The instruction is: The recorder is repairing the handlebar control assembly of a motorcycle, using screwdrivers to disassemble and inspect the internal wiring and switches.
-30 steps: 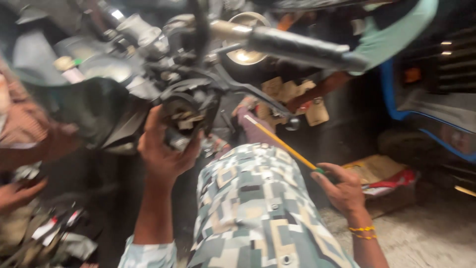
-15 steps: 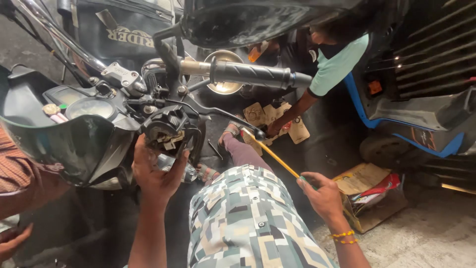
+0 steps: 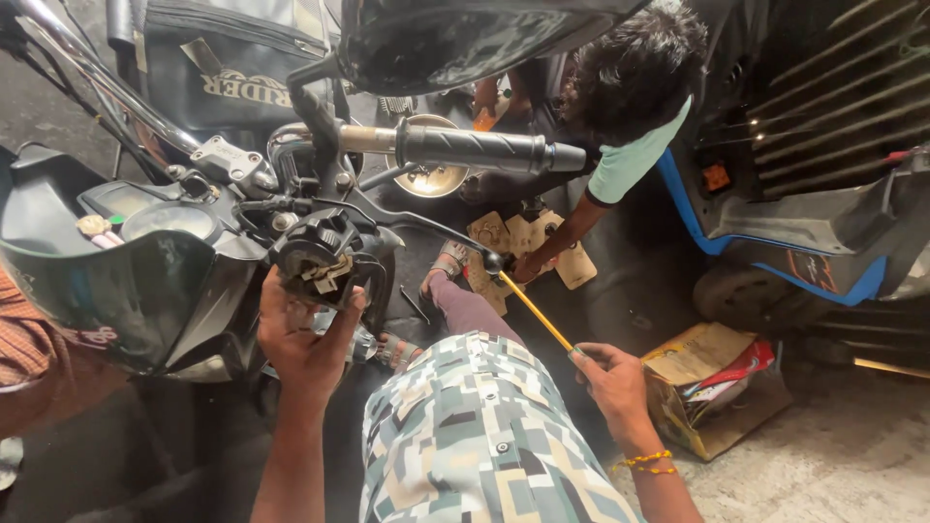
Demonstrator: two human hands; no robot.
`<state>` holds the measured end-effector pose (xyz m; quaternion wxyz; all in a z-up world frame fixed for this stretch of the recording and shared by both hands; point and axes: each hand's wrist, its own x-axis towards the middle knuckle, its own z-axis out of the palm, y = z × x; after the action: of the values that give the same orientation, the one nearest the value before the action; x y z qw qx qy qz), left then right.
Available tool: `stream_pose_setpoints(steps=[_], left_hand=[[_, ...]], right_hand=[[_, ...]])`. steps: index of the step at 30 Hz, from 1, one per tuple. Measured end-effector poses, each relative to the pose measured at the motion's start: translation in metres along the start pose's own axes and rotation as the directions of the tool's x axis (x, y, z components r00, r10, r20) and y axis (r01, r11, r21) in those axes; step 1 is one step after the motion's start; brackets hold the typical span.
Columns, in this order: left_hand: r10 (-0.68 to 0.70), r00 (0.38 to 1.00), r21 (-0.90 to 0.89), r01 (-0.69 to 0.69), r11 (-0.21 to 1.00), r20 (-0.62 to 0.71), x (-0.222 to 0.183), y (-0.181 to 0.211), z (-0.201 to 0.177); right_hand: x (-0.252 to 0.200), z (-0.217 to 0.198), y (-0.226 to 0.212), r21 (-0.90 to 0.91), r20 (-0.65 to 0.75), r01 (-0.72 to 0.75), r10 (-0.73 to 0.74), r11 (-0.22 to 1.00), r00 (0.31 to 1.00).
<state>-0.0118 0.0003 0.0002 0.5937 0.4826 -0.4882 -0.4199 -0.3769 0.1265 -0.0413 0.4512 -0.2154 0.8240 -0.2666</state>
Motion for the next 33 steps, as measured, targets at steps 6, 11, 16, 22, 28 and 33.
stream_pose_setpoints(steps=[6,11,16,22,28,33], left_hand=[[-0.152,0.988,-0.238,0.146,0.96,-0.008,0.0,-0.006,0.003],[-0.166,0.986,-0.324,0.152,0.934,-0.017,0.002,0.004,0.008],[-0.166,0.985,-0.364,0.137,0.921,-0.049,0.005,0.01,0.006],[-0.163,0.986,-0.463,0.127,0.877,-0.04,0.01,0.013,0.001],[-0.17,0.985,-0.559,0.128,0.819,-0.024,0.01,0.012,-0.003],[-0.166,0.986,-0.598,0.125,0.792,-0.014,0.008,0.011,-0.006]], right_hand=[[-0.005,0.006,-0.01,0.001,0.03,-0.017,0.017,1.0,0.999],[-0.006,0.009,-0.014,-0.007,0.043,0.006,-0.006,1.0,0.999],[-0.007,0.01,-0.019,-0.086,0.038,0.018,-0.015,0.996,0.999],[0.002,0.009,-0.006,-0.099,0.035,0.025,-0.022,0.995,0.999],[0.0,0.011,-0.009,-0.094,0.056,0.042,-0.036,0.995,0.998],[-0.005,0.011,-0.016,-0.113,0.064,0.026,-0.019,0.993,0.998]])
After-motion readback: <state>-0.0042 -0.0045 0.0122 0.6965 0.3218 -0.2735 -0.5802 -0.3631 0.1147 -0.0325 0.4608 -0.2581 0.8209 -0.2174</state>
